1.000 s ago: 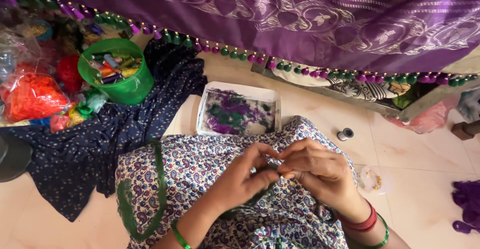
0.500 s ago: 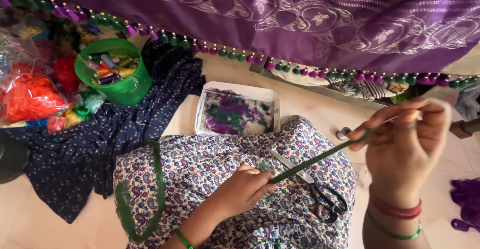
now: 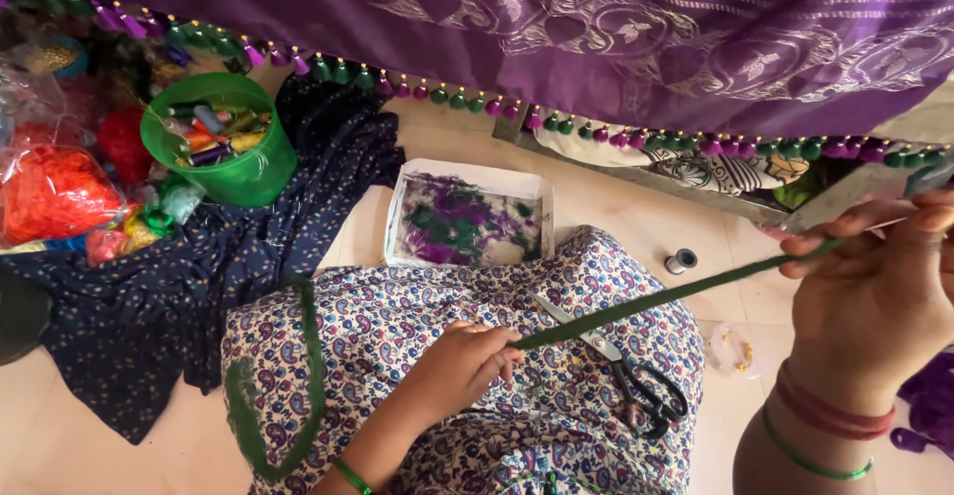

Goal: Cutting green decorative material into strips and manipulating them to assemble a handicraft item.

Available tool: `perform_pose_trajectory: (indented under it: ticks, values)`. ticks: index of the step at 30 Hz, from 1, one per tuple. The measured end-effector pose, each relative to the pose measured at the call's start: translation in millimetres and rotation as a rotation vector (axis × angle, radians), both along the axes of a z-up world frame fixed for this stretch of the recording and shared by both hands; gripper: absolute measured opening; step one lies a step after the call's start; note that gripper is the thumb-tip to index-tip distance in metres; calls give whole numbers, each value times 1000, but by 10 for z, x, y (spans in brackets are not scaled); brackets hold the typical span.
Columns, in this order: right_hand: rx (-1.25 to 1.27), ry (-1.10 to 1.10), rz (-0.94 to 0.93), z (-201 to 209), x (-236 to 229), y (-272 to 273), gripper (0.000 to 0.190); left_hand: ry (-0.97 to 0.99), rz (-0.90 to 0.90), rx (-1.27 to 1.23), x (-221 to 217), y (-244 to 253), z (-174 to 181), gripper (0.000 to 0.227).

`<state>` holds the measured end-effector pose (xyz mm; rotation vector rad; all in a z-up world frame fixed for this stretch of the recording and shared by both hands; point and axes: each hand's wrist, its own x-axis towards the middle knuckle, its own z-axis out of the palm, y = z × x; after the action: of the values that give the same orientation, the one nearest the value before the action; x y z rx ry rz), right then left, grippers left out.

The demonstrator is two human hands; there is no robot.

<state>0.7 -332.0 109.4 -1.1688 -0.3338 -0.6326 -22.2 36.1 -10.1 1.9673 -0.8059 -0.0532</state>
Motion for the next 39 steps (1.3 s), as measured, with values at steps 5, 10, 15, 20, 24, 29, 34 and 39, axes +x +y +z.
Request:
perform_pose_trajectory:
  ticks: [5, 10, 15, 20, 24, 29, 34, 39]
  values:
    - [78, 3, -19, -270, 72, -401, 24, -5, 56, 62, 23, 39, -62, 15]
    - [99, 18, -67, -162, 63, -316, 22, -79, 111, 54, 10, 68, -67, 13]
    - [54, 24, -64, -547, 112, -804, 33, -70, 140, 203, 22, 42, -45, 16]
    - [-162, 95, -239, -752, -45, -1058, 31, -141, 211, 140, 14, 75, -11, 12]
    - [-500, 118, -452, -1234, -290, -1700, 25, -92, 258, 147, 82, 61, -67, 17]
    - [-272, 430, -502, -1470, -990, -2292, 19, -88, 250, 108, 195, -72, -59, 15]
    - [-372, 806, -925, -1625, -2189, -3094, 25, -54, 90, 87, 277, -252, -35, 16]
    - [-462, 588, -1363, -1699, -3448, -4271, 12, -6, 113, 210, 283, -393, 107, 19]
